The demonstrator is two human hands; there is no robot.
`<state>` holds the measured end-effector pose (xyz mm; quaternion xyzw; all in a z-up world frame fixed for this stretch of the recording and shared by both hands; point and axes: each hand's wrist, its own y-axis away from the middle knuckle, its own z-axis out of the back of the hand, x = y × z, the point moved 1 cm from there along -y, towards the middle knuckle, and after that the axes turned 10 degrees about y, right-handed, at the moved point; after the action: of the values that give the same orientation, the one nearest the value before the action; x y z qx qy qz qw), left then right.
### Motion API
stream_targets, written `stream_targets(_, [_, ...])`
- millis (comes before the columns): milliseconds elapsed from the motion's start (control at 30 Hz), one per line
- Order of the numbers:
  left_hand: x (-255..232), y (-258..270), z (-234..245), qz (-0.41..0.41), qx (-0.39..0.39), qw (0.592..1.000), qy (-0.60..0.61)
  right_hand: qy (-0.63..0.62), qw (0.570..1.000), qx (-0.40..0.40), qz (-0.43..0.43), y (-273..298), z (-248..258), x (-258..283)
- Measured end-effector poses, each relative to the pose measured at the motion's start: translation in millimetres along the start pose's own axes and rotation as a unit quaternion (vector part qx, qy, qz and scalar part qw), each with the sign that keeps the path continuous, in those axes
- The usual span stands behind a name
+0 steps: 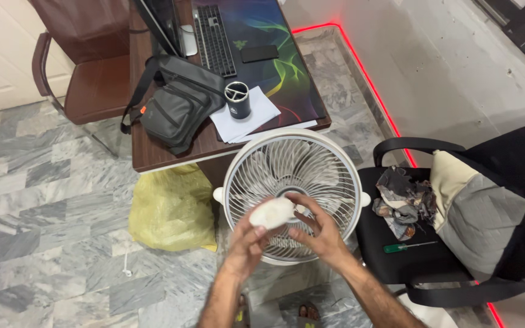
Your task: The person disassembles a white electric fan by removing the front grille cap, unscrewing the central hub with a screwdriver, and detaching the front grille. The fan blades and motor housing remain attached to the base as the clip ends.
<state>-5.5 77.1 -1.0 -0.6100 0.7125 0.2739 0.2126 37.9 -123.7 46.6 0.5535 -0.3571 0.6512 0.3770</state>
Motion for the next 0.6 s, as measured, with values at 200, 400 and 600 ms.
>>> stream_targets(200, [-81.7,-92.5,99.7,-0.211,-0.123,0.928,-0.282,-0.003,0.997,-0.061,-0.042,-13.3,-22.6,-8.8])
stream_targets(400, [-97.6,-160.8,182.9,-0.186,-0.314,0.790,-0.493,-0.018,0.990,-0.111,-0.087,-23.7,-55.7,-24.8])
stream_targets(600, [-76.1,-210.0,233.2,-0.207,-0.338,0.728,-0.560,-0.032,0.976,-0.159,-0.144,-32.4,-68.4,-33.6])
